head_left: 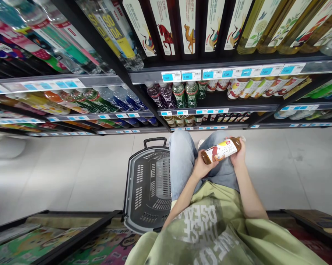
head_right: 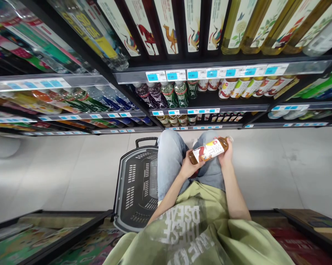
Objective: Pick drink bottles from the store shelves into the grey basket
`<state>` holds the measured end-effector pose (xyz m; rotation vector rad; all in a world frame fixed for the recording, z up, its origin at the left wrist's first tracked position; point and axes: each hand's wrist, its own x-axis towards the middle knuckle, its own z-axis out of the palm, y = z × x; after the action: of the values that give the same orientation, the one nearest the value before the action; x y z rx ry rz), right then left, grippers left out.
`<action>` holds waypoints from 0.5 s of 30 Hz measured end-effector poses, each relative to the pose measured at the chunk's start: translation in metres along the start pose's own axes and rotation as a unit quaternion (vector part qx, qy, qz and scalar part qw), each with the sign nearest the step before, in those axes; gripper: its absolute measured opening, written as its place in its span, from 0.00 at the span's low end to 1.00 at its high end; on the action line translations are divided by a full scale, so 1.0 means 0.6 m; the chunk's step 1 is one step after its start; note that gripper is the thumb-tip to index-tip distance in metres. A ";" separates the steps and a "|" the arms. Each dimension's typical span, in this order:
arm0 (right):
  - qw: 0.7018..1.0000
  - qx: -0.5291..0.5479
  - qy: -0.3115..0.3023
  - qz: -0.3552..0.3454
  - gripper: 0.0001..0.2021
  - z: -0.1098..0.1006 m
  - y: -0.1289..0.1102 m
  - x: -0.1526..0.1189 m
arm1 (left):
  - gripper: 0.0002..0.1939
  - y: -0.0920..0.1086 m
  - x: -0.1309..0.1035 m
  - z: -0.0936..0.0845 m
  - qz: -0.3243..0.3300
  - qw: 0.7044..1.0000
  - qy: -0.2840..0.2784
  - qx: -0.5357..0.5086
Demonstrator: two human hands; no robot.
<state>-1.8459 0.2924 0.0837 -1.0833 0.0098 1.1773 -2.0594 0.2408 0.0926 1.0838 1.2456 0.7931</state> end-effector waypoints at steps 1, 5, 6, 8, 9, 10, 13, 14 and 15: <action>1.000 0.001 0.000 -0.005 0.14 0.000 0.000 0.001 | 0.48 -0.005 0.001 0.001 0.032 0.999 0.006 0.008; 1.000 -0.001 0.006 -0.011 0.14 0.000 0.000 0.002 | 0.50 -0.018 0.005 0.002 0.099 0.993 0.026 0.053; 1.000 -0.003 0.005 -0.010 0.14 0.001 0.000 0.001 | 0.49 -0.019 0.006 0.002 0.106 0.992 0.031 0.059; 1.000 -0.007 -0.003 -0.009 0.14 0.003 -0.002 -0.001 | 0.48 -0.016 0.005 0.001 0.111 0.991 0.039 0.066; 1.000 -0.008 -0.008 -0.009 0.13 0.005 -0.003 -0.002 | 0.47 -0.014 0.004 0.000 0.110 0.991 0.042 0.069; 1.000 -0.008 -0.011 -0.009 0.13 0.006 -0.003 -0.003 | 0.46 -0.010 0.003 -0.001 0.109 0.990 0.044 0.073; 1.000 -0.007 -0.006 -0.009 0.12 0.007 -0.004 -0.003 | 0.45 0.001 0.000 -0.003 0.100 0.991 0.048 0.081; 1.000 -0.008 -0.004 -0.010 0.12 0.007 -0.004 -0.003 | 0.45 0.004 0.000 -0.003 0.096 0.991 0.047 0.084; 1.000 -0.008 -0.002 -0.010 0.12 0.005 -0.004 -0.002 | 0.45 0.008 -0.001 -0.004 0.091 0.991 0.046 0.090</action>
<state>-1.8461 0.2939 0.0876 -1.0933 -0.0144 1.1641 -2.0615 0.2425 0.0970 1.3345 1.3285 0.8907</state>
